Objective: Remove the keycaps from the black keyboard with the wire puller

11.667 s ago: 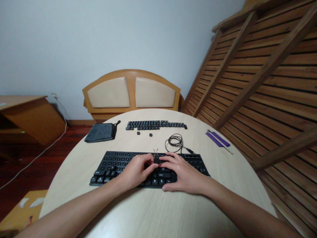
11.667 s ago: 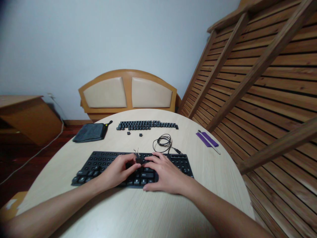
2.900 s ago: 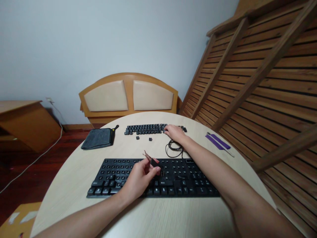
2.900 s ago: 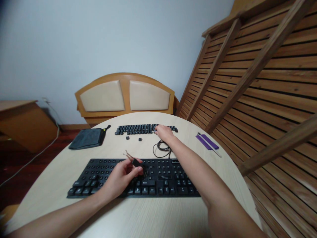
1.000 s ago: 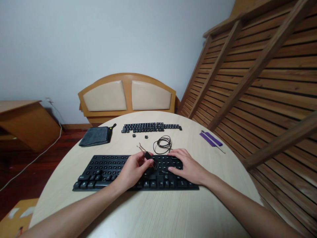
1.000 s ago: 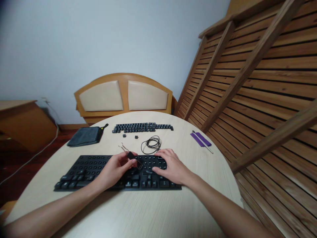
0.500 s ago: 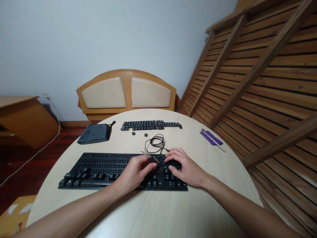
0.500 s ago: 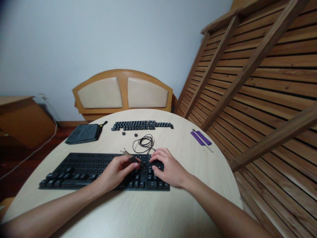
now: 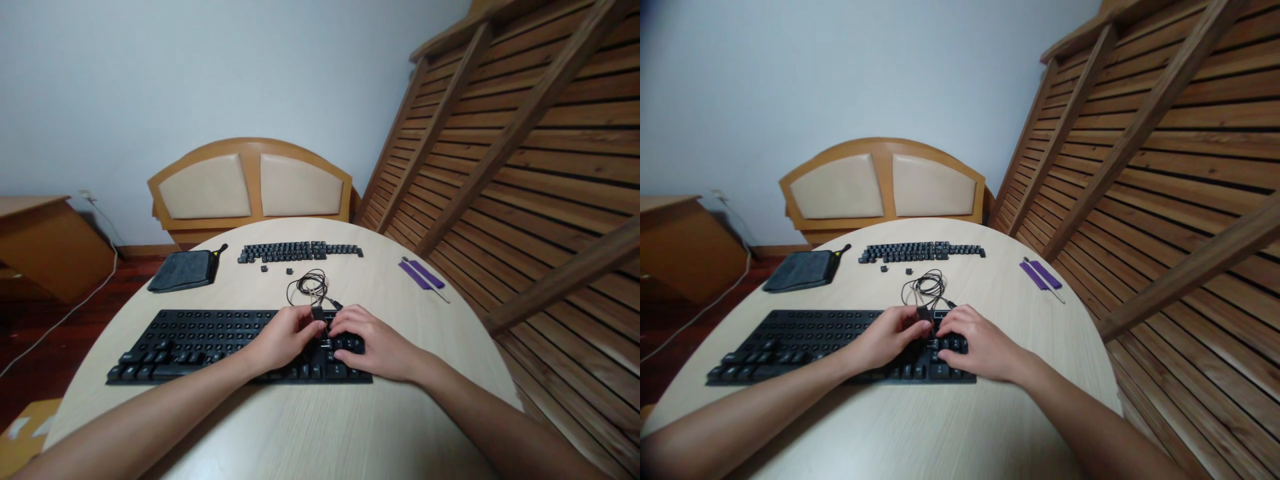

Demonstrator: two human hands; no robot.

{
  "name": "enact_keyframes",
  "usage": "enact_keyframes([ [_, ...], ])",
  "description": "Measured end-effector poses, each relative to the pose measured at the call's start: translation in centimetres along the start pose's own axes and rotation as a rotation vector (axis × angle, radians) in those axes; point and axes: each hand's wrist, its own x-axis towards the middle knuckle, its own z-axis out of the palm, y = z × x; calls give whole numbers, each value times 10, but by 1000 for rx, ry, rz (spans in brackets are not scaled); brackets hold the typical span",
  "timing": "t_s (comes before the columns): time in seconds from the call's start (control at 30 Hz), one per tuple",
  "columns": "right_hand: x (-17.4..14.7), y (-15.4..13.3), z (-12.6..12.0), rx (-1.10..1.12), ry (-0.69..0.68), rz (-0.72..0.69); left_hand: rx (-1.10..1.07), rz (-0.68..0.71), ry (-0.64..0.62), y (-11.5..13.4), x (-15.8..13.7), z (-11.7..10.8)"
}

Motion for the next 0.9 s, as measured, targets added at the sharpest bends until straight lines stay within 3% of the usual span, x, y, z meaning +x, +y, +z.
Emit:
enact_keyframes([
  [0.27,-1,-1,3,13,30,28,110,33,21,1,-4,4],
  [0.57,0,-6,5,36,61,54,273,256,-21,8,-14,5],
  [0.73,3,-6,8,30,65,92,293,151,64,7,-10,5],
  [0.9,5,-6,10,34,61,138,194,116,64,2,-6,6],
])
